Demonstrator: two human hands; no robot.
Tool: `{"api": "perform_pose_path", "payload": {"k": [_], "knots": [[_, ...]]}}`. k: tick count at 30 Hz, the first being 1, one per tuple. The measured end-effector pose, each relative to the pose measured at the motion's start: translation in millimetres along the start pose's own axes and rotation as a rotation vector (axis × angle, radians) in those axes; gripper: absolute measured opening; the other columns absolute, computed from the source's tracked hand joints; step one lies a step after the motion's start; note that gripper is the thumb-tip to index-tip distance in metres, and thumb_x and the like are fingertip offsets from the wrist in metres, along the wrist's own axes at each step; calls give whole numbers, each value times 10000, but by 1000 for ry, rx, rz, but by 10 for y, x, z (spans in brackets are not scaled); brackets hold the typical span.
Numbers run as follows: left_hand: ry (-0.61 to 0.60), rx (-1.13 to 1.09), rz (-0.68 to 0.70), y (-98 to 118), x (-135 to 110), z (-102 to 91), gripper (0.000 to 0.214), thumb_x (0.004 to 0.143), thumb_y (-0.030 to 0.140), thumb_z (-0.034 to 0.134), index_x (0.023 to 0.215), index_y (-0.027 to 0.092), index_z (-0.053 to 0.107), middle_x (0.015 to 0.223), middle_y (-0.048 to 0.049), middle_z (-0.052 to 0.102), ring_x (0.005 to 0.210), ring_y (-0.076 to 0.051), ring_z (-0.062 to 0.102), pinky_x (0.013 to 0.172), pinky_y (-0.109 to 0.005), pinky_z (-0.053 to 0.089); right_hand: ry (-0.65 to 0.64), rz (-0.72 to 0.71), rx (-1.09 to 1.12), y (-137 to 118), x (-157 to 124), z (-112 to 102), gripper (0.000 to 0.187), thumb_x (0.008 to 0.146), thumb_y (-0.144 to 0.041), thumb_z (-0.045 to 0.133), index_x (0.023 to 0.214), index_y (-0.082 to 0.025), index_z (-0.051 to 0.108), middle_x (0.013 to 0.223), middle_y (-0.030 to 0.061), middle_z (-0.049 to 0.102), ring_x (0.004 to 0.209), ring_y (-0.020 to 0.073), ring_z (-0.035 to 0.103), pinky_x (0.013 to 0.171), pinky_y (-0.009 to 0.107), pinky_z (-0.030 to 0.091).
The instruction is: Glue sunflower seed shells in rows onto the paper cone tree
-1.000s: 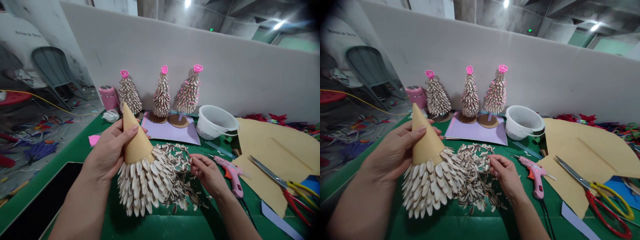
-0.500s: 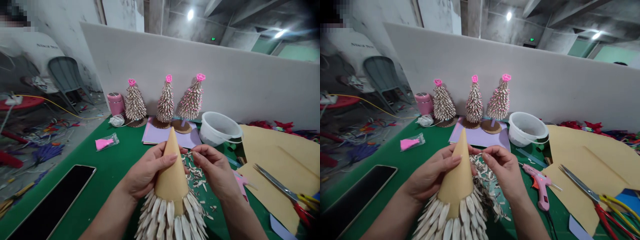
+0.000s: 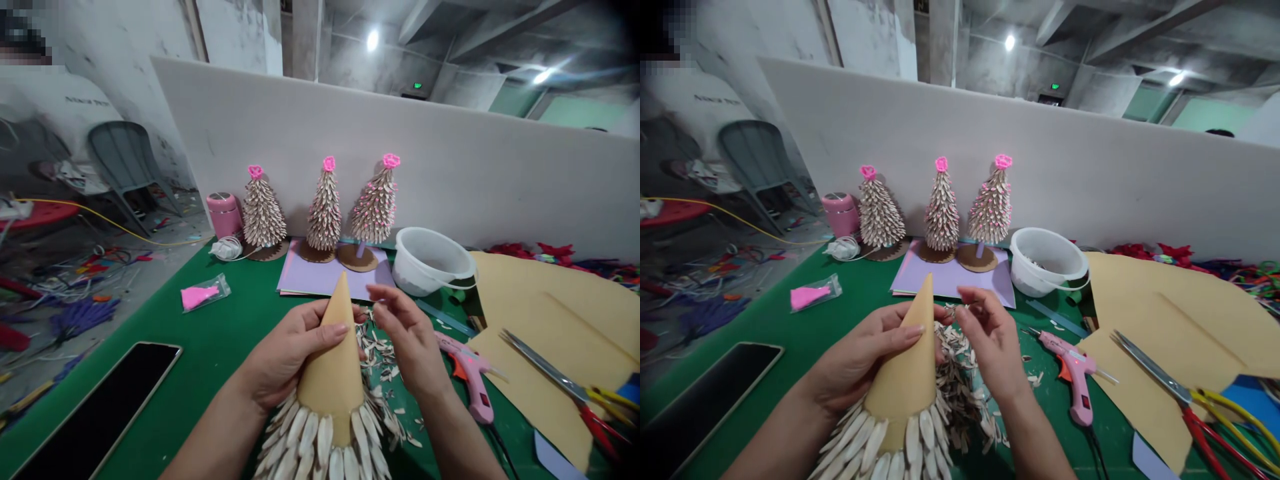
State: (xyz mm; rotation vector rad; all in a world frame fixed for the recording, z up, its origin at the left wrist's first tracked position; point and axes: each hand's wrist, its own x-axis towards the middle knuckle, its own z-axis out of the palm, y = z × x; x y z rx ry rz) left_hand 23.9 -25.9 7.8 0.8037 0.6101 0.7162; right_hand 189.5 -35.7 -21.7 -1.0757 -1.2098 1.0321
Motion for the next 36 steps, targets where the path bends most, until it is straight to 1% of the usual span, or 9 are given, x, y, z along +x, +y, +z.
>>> {"api": "perform_pose_path", "payload": {"k": [3, 7, 10, 14, 18, 20, 23, 29, 36], "knots": [[-25, -9, 1, 10, 3, -2, 363, 726, 226, 605, 1070, 117, 571, 710, -115, 669, 594, -149, 602, 555, -237, 444, -104, 19, 89, 123, 25, -9, 422, 782, -482, 524, 1163, -304, 496, 1201, 14, 525, 1033, 166, 498, 850, 293, 397], [-15, -21, 22, 35, 7, -18, 288, 734, 207, 593, 1007, 117, 595, 740, -123, 673, 649, -160, 613, 614, -250, 463, -246, 134, 133, 223, 17, 7, 356, 783, -502, 505, 789, -173, 640, 747, 49, 616, 695, 159, 558, 657, 293, 445], [49, -3, 31, 114, -34, -73, 280, 739, 221, 589, 1003, 127, 593, 714, -112, 669, 601, -152, 603, 574, -244, 466, -135, 175, 150, 273, 39, -38, 401, 802, -495, 475, 553, -180, 483, 497, -46, 401, 451, 82, 381, 485, 230, 375], [152, 24, 91, 290, -166, -173, 310, 734, 238, 597, 1033, 160, 586, 725, -89, 667, 605, -162, 607, 554, -257, 482, 16, 197, 59, 448, 90, -192, 416, 792, -526, 457, 545, -196, 400, 473, -101, 223, 382, 52, 187, 401, 203, 284], [231, 62, 177, 407, -270, -207, 315, 725, 243, 602, 1031, 170, 583, 724, -80, 669, 593, -171, 613, 542, -265, 488, 25, 140, -161, 582, 57, -335, 323, 730, -464, 568, 589, -174, 570, 498, -44, 446, 453, 95, 417, 496, 248, 386], [222, 58, 182, 408, -274, -190, 311, 728, 243, 600, 1029, 167, 580, 726, -84, 669, 597, -169, 614, 548, -266, 489, 23, 61, -274, 540, 16, -366, 199, 634, -373, 682, 699, -186, 665, 800, 47, 618, 772, 194, 560, 675, 321, 432], [163, 35, 140, 342, -222, -141, 308, 737, 241, 597, 1032, 159, 574, 729, -88, 667, 610, -160, 611, 560, -259, 485, 77, -87, -385, 359, -35, -354, 296, 642, -281, 685, 935, -240, 674, 1216, 83, 499, 1143, 282, 403, 876, 420, 358], [50, 8, 30, 138, -71, -28, 287, 743, 248, 594, 1008, 138, 579, 717, -102, 668, 583, -144, 595, 552, -238, 460, 16, -320, -361, 17, -36, -205, 240, 784, -200, 576, 988, -310, 637, 918, 23, 602, 863, 177, 550, 765, 336, 431], [-25, -71, 20, 66, -32, 18, 315, 717, 204, 614, 1012, 97, 612, 682, -123, 680, 567, -142, 605, 527, -208, 438, -168, -345, -282, -16, 35, -120, 264, 800, -182, 579, 1023, -313, 627, 918, 18, 624, 820, 155, 581, 710, 302, 465]]}}
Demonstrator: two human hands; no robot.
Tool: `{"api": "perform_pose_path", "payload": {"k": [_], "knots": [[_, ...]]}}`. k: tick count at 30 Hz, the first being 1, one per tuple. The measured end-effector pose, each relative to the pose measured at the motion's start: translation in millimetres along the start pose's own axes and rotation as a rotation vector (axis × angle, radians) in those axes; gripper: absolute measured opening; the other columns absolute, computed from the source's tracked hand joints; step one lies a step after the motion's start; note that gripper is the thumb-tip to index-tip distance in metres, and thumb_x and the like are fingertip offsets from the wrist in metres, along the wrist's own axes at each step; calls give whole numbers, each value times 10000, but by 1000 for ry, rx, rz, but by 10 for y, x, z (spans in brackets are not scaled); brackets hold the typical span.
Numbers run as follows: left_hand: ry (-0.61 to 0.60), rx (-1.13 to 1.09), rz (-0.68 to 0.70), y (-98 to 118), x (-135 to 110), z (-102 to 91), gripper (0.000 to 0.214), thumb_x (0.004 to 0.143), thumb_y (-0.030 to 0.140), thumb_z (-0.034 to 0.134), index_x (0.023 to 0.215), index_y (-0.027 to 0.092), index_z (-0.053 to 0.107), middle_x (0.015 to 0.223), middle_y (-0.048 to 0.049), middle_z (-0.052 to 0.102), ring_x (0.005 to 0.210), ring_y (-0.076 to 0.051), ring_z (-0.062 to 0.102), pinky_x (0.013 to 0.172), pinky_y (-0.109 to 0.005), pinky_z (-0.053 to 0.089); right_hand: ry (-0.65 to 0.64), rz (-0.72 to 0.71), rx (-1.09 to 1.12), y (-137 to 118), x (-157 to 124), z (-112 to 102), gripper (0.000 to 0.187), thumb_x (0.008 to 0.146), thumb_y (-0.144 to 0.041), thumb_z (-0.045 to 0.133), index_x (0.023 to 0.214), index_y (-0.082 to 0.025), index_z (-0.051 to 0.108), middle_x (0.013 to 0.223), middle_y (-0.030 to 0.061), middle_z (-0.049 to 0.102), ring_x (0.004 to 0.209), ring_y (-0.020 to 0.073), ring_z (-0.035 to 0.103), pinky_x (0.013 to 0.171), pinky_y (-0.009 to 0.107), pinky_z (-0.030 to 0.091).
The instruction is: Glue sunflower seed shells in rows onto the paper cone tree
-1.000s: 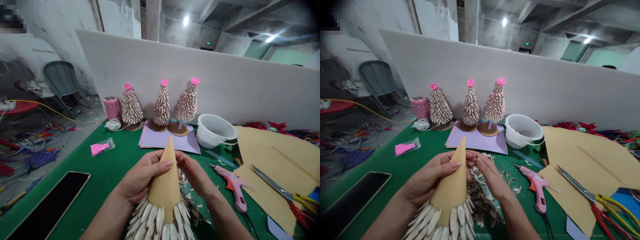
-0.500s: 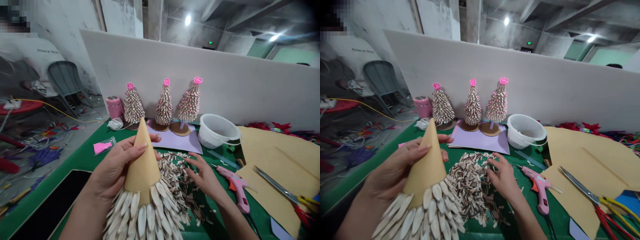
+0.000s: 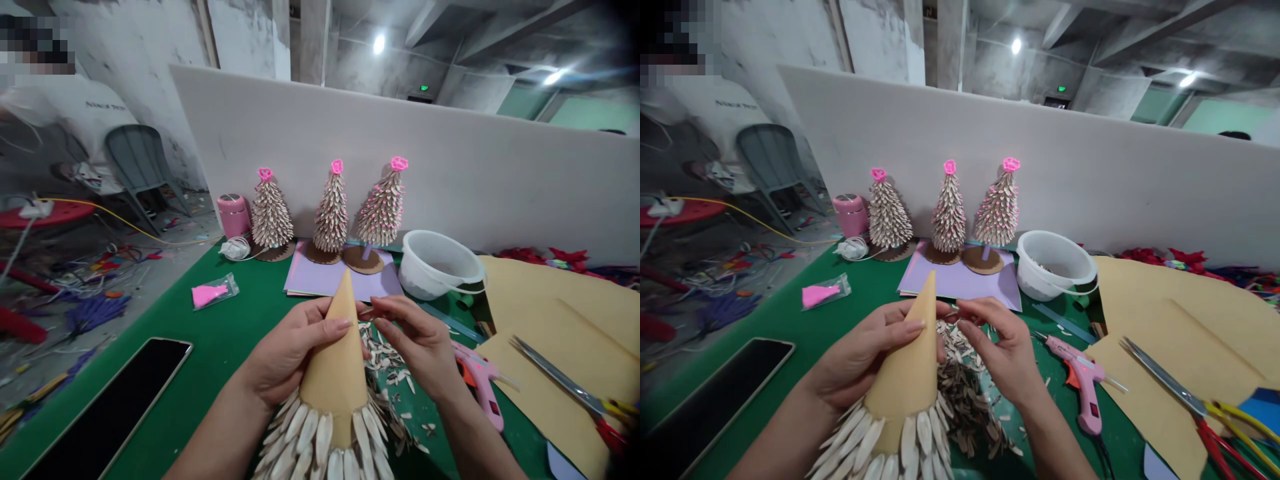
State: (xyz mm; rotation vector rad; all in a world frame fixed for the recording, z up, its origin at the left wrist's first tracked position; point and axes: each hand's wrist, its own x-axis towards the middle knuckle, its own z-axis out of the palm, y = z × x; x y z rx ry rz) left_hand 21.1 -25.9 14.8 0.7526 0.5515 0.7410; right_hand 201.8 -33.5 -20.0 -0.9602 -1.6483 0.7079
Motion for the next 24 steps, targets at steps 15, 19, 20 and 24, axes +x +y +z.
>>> {"api": "perform_pose_path", "payload": {"k": [15, 19, 20, 24], "knots": [[-51, -39, -41, -52, 43, -12, 289, 721, 183, 600, 993, 89, 617, 663, -113, 667, 548, -134, 604, 507, -198, 432, -10, -115, -96, -25, 56, -81, 185, 728, -142, 650, 856, -270, 685, 789, 25, 636, 742, 167, 594, 643, 292, 477], [-29, -23, -44, -46, 39, 1, 308, 705, 195, 617, 999, 109, 601, 661, -79, 649, 551, -146, 605, 507, -218, 432, 25, -144, -155, -18, 59, -111, 161, 737, -132, 629, 827, -258, 675, 781, 22, 627, 737, 169, 592, 632, 287, 474], [-14, -9, -36, -42, 39, -2, 316, 705, 199, 618, 1008, 117, 590, 673, -77, 648, 562, -150, 606, 516, -226, 433, 52, -147, -169, -22, 48, -120, 162, 744, -125, 620, 823, -259, 665, 782, 18, 623, 746, 167, 587, 645, 287, 467], [119, 70, 52, -18, 58, -62, 267, 711, 216, 632, 956, 136, 565, 754, -63, 640, 642, -144, 598, 595, -242, 434, 157, -150, -193, -143, -69, -116, 203, 761, -98, 594, 839, -284, 615, 785, -8, 607, 768, 151, 566, 672, 280, 444]]}}
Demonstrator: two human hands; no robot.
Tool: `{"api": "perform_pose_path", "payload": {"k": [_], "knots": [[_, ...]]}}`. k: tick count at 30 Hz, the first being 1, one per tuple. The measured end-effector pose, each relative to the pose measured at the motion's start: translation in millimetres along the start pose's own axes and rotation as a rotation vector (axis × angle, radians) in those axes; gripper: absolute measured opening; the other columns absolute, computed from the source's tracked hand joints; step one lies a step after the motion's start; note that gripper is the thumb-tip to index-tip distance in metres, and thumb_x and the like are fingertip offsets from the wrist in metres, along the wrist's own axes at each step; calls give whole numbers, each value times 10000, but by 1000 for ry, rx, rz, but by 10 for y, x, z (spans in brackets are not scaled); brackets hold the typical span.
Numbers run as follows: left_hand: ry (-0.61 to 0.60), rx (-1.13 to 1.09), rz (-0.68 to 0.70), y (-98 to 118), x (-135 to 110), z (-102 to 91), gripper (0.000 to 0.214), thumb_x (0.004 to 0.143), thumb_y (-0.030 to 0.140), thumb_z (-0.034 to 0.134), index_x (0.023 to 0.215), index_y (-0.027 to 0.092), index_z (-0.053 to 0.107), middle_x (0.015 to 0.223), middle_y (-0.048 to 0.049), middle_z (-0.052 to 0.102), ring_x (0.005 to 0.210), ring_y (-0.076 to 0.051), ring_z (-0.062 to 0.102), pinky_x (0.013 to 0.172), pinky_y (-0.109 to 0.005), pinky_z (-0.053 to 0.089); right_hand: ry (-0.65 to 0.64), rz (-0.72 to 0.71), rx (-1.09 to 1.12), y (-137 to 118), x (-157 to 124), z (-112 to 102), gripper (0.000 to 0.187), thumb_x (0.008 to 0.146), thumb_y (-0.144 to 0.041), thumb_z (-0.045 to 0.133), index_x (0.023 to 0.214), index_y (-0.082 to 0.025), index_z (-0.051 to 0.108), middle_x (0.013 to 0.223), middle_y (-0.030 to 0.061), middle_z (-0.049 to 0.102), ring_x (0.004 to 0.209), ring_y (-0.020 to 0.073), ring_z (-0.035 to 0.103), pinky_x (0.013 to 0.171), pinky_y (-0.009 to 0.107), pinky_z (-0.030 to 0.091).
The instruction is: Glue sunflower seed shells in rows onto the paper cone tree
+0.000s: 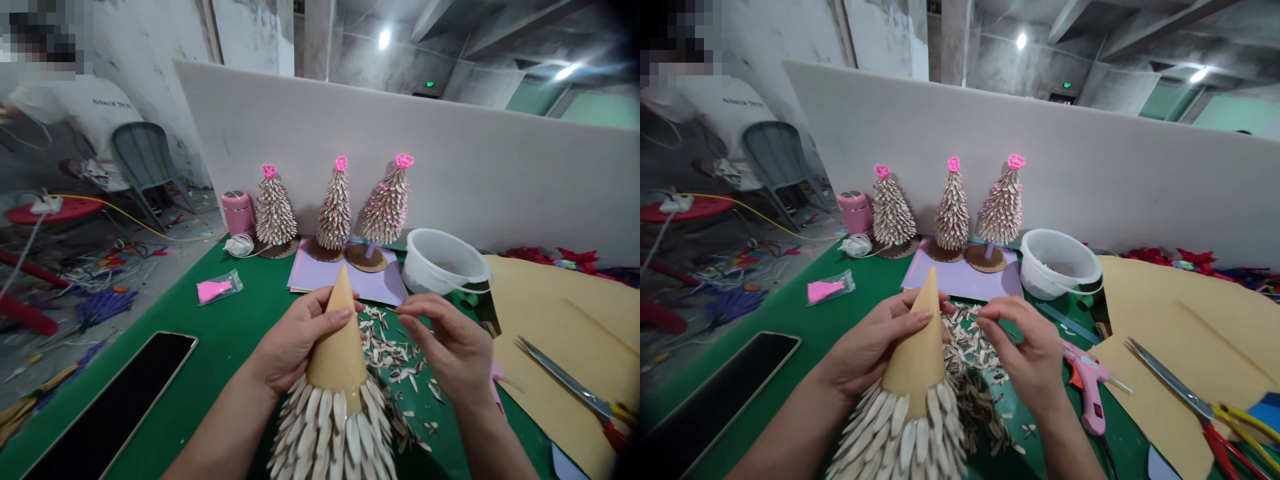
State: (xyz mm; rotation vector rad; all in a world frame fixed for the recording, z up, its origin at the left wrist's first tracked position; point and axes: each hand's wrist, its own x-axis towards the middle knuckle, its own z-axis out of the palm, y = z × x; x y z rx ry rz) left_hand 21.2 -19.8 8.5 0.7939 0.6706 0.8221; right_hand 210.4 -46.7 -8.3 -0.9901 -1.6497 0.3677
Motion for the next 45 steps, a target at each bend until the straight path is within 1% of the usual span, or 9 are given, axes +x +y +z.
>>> {"api": "perform_pose_path", "payload": {"k": [2, 4, 6, 9, 13, 19, 27, 38, 45], "knots": [[72, 23, 56, 16, 17, -46, 255, 712, 225, 638, 939, 149, 553, 808, -46, 629, 674, -133, 587, 623, -242, 429, -62, -31, -16, -128, -61, 7, 218, 749, -92, 602, 851, -285, 595, 772, -12, 608, 749, 149, 570, 645, 277, 457], [119, 44, 106, 39, 23, -89, 269, 717, 239, 636, 956, 159, 542, 821, -35, 624, 672, -124, 574, 624, -239, 423, -167, -132, -73, -247, -109, 39, 223, 735, -83, 610, 864, -263, 588, 760, 0, 622, 715, 146, 576, 620, 274, 471], [141, 69, 141, 66, 16, -122, 279, 723, 255, 631, 967, 159, 535, 792, -30, 622, 643, -115, 559, 609, -236, 417, -225, -242, -142, -319, -139, 87, 204, 725, -75, 608, 855, -232, 594, 733, 20, 632, 668, 145, 573, 588, 273, 474], [164, 92, 165, 94, -7, -145, 278, 721, 271, 633, 952, 153, 534, 764, -28, 617, 620, -110, 548, 594, -238, 415, -244, -325, -203, -323, -169, 151, 209, 720, -70, 590, 866, -218, 606, 699, 39, 628, 623, 156, 549, 542, 283, 459], [192, 107, 169, 98, -18, -144, 281, 700, 277, 651, 919, 143, 537, 755, -28, 611, 618, -109, 545, 590, -240, 412, -280, -344, -220, -276, -198, 187, 273, 713, -65, 593, 934, -225, 606, 709, 39, 624, 634, 157, 527, 554, 280, 454], [204, 124, 170, 87, -1, -130, 286, 689, 279, 661, 909, 144, 534, 741, -16, 589, 629, -108, 538, 599, -244, 410, -207, -439, -233, -283, -184, 221, 126, 752, -70, 578, 836, -136, 643, 662, 48, 609, 611, 137, 496, 528, 267, 428], [206, 137, 172, 63, -18, -129, 270, 710, 290, 639, 906, 143, 525, 750, -18, 571, 622, -100, 524, 587, -239, 399, -251, -460, -224, -256, -185, 263, 129, 760, -59, 577, 847, -120, 650, 703, 51, 631, 658, 136, 515, 562, 263, 430], [213, 132, 165, 82, -8, -120, 282, 680, 284, 664, 883, 146, 526, 738, -10, 562, 618, -99, 518, 587, -238, 404, -304, -457, -270, -262, -196, 251, 124, 786, -101, 560, 872, -150, 634, 716, 37, 630, 646, 130, 525, 571, 255, 419], [233, 143, 167, 71, -20, -111, 284, 676, 295, 666, 877, 152, 526, 735, -2, 556, 607, -95, 510, 577, -232, 399, -297, -417, -265, -235, -244, 279, 142, 818, -134, 517, 901, -175, 624, 696, 25, 596, 641, 124, 493, 569, 257, 386]]}}
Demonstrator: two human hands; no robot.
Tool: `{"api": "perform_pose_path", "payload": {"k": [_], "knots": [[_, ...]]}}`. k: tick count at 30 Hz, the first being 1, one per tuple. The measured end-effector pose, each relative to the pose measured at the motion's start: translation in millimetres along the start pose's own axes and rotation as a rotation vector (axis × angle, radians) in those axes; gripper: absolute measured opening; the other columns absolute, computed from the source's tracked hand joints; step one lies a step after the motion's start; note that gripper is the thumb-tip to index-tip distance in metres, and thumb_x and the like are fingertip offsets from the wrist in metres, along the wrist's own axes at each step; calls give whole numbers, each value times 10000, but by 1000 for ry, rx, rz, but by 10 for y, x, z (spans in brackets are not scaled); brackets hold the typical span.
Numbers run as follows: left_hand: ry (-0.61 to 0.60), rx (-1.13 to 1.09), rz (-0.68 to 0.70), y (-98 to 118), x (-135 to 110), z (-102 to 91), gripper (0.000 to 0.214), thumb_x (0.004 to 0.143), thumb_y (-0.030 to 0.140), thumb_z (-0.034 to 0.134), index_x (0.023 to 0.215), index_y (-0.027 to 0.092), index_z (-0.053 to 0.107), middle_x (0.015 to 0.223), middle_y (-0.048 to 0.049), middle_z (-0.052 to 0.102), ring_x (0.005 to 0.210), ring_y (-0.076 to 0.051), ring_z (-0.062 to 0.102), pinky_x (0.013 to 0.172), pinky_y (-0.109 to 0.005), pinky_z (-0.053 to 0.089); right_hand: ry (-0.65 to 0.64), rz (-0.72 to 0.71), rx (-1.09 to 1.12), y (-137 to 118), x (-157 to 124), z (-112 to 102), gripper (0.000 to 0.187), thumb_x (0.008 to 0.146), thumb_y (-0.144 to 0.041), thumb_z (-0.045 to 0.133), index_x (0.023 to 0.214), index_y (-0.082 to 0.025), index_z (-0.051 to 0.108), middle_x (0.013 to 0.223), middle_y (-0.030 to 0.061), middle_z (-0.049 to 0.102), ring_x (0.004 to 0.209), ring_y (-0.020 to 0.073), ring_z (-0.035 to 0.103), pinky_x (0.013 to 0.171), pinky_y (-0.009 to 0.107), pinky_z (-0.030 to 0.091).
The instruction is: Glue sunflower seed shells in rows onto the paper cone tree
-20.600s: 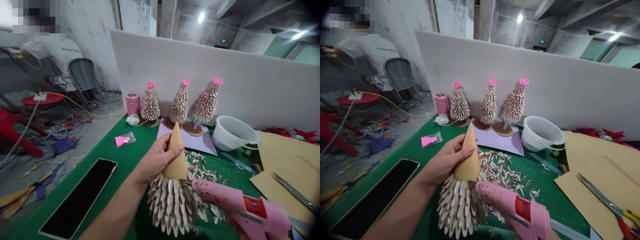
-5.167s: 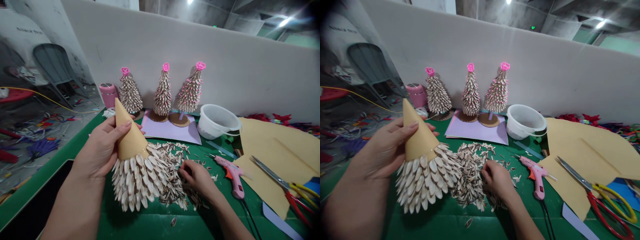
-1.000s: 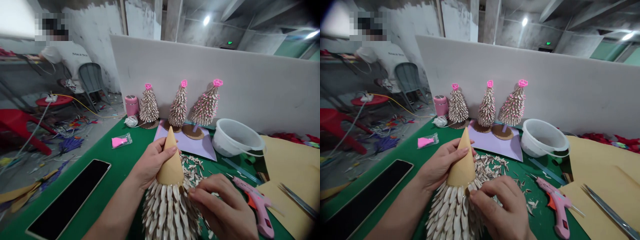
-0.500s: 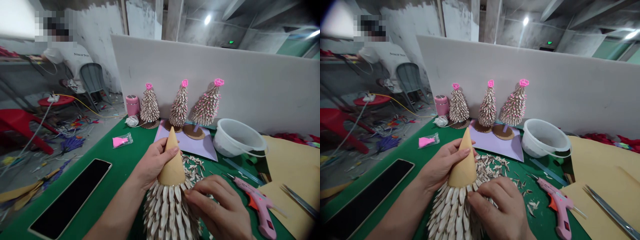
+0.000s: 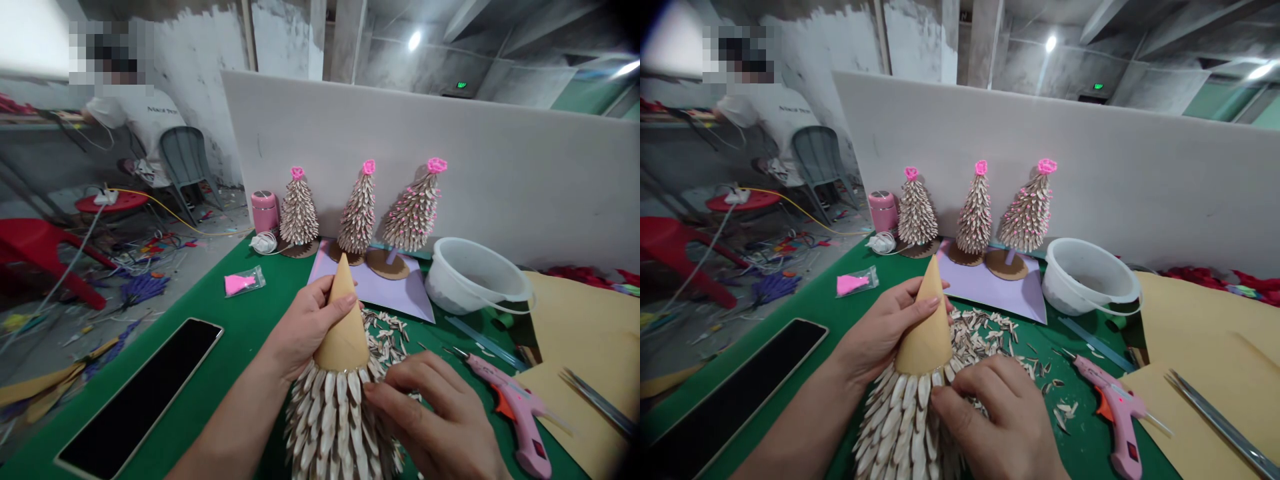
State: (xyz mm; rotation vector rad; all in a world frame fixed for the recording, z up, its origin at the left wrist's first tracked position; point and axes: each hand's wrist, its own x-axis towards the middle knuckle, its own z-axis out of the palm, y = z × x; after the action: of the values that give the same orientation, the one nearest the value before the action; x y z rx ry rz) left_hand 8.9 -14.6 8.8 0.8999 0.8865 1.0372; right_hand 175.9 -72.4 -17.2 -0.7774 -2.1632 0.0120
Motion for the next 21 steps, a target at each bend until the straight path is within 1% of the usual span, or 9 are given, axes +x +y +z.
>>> {"api": "perform_pose_path", "payload": {"k": [10, 17, 21], "knots": [[6, 52, 15, 10, -4, 2, 275, 687, 311, 655, 878, 155, 532, 743, 2, 553, 615, -93, 505, 577, -224, 395, -32, 27, 11, -12, -31, 2, 151, 815, -118, 519, 917, -178, 614, 718, 25, 587, 654, 124, 470, 570, 256, 365], [-2, 50, 11, 19, -8, 13, 272, 681, 305, 659, 867, 155, 530, 730, 4, 557, 606, -98, 505, 576, -231, 389, -44, 26, -12, -11, -14, -2, 153, 853, -164, 474, 913, -187, 613, 710, 19, 583, 646, 122, 475, 562, 254, 357], [-8, 40, 8, 18, -9, 13, 274, 678, 304, 661, 870, 157, 532, 726, 2, 567, 604, -103, 509, 580, -238, 389, -48, 30, -17, -17, -5, -8, 153, 852, -162, 472, 900, -188, 615, 708, 17, 583, 644, 122, 480, 565, 255, 363]]}}
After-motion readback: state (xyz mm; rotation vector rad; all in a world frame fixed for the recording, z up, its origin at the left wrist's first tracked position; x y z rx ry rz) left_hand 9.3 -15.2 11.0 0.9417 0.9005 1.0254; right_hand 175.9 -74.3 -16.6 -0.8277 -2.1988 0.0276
